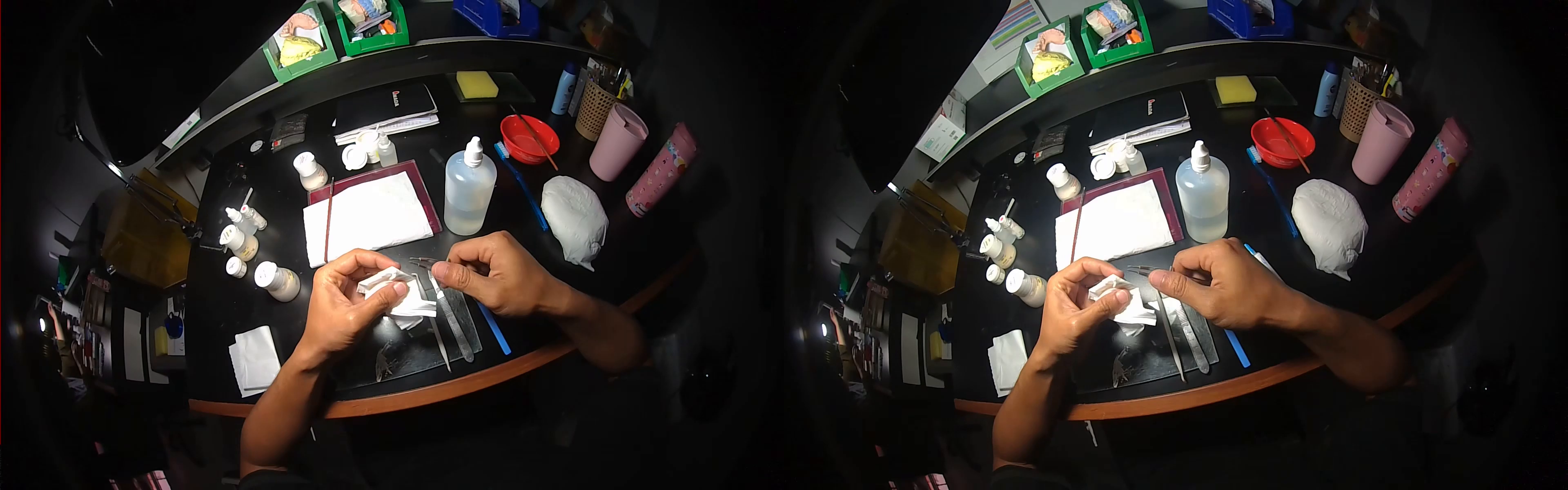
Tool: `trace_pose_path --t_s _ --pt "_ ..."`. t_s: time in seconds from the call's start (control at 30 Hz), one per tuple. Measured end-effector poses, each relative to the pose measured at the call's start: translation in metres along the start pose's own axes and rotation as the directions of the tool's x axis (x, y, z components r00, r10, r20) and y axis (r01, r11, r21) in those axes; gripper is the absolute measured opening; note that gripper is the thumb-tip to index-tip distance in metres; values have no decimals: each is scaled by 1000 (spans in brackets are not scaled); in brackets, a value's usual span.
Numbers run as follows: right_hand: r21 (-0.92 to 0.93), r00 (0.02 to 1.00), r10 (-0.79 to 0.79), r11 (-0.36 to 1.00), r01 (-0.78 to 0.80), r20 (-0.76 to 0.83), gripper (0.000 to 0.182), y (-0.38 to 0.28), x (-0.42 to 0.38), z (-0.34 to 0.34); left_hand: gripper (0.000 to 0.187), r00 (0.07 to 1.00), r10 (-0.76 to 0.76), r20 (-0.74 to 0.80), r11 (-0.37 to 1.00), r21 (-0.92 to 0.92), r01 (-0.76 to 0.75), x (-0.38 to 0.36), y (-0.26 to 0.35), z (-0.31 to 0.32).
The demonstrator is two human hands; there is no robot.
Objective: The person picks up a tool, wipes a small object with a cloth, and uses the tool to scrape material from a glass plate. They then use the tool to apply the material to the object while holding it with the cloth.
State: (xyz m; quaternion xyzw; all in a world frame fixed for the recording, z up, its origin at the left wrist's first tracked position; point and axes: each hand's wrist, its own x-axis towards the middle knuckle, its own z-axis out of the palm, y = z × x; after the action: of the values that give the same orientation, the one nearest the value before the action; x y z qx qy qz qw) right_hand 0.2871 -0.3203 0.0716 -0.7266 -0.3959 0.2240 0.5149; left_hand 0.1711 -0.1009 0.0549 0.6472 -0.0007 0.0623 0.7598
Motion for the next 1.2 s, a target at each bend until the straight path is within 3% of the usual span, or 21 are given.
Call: trace_pose_path --t_s 0.07,0.17,0.3,0.4,0.57,0.6,0.7,0.73,0.8,0.83,0.9,1.03,1.1,1.2 --pt "52 1000 -24 998 24 8 42 3 1 2 20 998 51 31 999 1 -52 0 -5 -3" --pt "111 997 -8 994 -1 80 28 7 0 2 21 938 326 122 913 215 -345 2 -8 -4" --pt "205 994 -38 979 17 99 18 0 -3 6 22 893 423 152 823 348 -449 -1 -2 4" --pt "234 995 -78 970 62 60 21 -2 -3 10 22 887 438 145 821 337 -461 -2 -4 11" --pt "132 990 -133 983 126 40 15 1 -5 7 25 895 392 212 833 331 -443 -2 -1 10" --pt "120 989 -141 983 136 35 14 1 -5 6 36 909 360 211 894 201 -400 -1 -4 8" --pt "101 992 -126 987 125 1 17 0 -5 7 42 961 212 176 936 247 -252 -5 7 17" --pt "84 990 -143 986 143 1 17 0 -4 8 32 962 249 117 914 301 -273 -5 4 22" --pt "40 985 -171 984 171 -3 16 0 -5 6 25 988 139 68 911 383 -155 -8 6 21" --pt "55 988 -150 987 151 -26 16 -4 -7 2 21 995 88 48 903 418 -100 -8 7 21" --pt "71 991 -108 991 114 -77 15 -16 -11 -12 12 989 147 -18 895 429 -125 -7 7 22" --pt "122 894 -186 959 255 -407 23 -18 -17 -73 12 969 241 -53 879 436 -194 -4 3 14" --pt "-54 778 -156 986 156 -609 29 -1 -10 -105 12 968 237 -80 883 434 -180 -3 1 11" --pt "-245 591 -203 969 9 -780 30 26 -2 -140 13 971 229 -73 891 419 -178 -4 3 14"
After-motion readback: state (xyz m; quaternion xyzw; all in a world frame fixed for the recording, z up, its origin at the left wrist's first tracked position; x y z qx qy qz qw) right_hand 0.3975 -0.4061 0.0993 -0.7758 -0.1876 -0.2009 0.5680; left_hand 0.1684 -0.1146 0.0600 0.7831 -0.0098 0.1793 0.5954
